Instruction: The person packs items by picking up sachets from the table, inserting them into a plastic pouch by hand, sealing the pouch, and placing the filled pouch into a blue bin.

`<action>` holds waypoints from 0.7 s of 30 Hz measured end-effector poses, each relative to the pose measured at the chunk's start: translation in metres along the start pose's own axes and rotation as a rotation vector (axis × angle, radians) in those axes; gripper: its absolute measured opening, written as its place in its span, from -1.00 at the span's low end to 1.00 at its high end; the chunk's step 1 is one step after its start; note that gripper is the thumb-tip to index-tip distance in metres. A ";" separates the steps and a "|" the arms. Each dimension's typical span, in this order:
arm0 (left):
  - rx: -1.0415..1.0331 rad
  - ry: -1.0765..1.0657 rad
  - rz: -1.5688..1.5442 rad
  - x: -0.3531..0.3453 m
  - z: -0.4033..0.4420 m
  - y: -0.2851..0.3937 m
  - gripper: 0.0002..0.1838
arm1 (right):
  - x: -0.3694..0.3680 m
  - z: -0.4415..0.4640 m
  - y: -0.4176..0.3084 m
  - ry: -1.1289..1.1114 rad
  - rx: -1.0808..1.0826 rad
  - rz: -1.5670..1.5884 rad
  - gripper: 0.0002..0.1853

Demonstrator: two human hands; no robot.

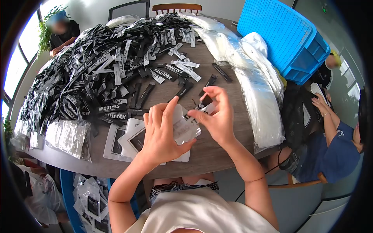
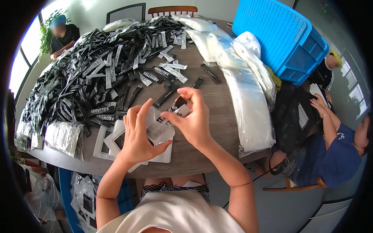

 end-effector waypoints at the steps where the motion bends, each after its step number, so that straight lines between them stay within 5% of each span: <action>1: 0.012 0.005 -0.002 0.001 -0.001 0.000 0.18 | 0.001 -0.001 0.000 -0.011 -0.047 0.085 -0.54; 5: 0.042 0.083 0.017 0.000 0.000 -0.005 0.22 | -0.006 -0.005 -0.012 -0.160 0.321 -0.228 -0.65; 10: 0.000 0.190 0.010 0.001 -0.003 -0.011 0.25 | -0.028 -0.017 -0.021 -0.455 0.203 -0.037 -0.67; 13: 0.006 0.195 -0.088 0.008 -0.002 -0.002 0.05 | -0.020 -0.014 -0.008 -0.622 0.107 -0.036 -0.66; 16: 0.237 0.165 -0.435 0.017 -0.001 -0.031 -0.38 | -0.014 -0.010 -0.005 -0.568 -0.289 0.255 -0.69; 17: 0.384 0.206 -0.537 0.023 -0.004 -0.036 -0.74 | -0.014 -0.010 -0.004 -0.538 -0.314 0.335 -0.70; 18: 0.535 0.237 -0.758 0.024 -0.009 -0.048 -0.86 | -0.015 -0.012 -0.005 -0.515 -0.310 0.333 -0.70; 21: 0.498 0.252 -0.839 0.030 -0.011 -0.047 -0.89 | -0.018 -0.015 -0.006 -0.492 -0.288 0.308 -0.72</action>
Point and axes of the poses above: each hand's wrist, its own z-axis towards the middle knuckle, its own x-axis out of the back of the hand, y = z × x, the point moved 4 cm from there along z, towards the middle knuckle, and after that the axes turned 12 degrees about -z, right-handed, at the moved point
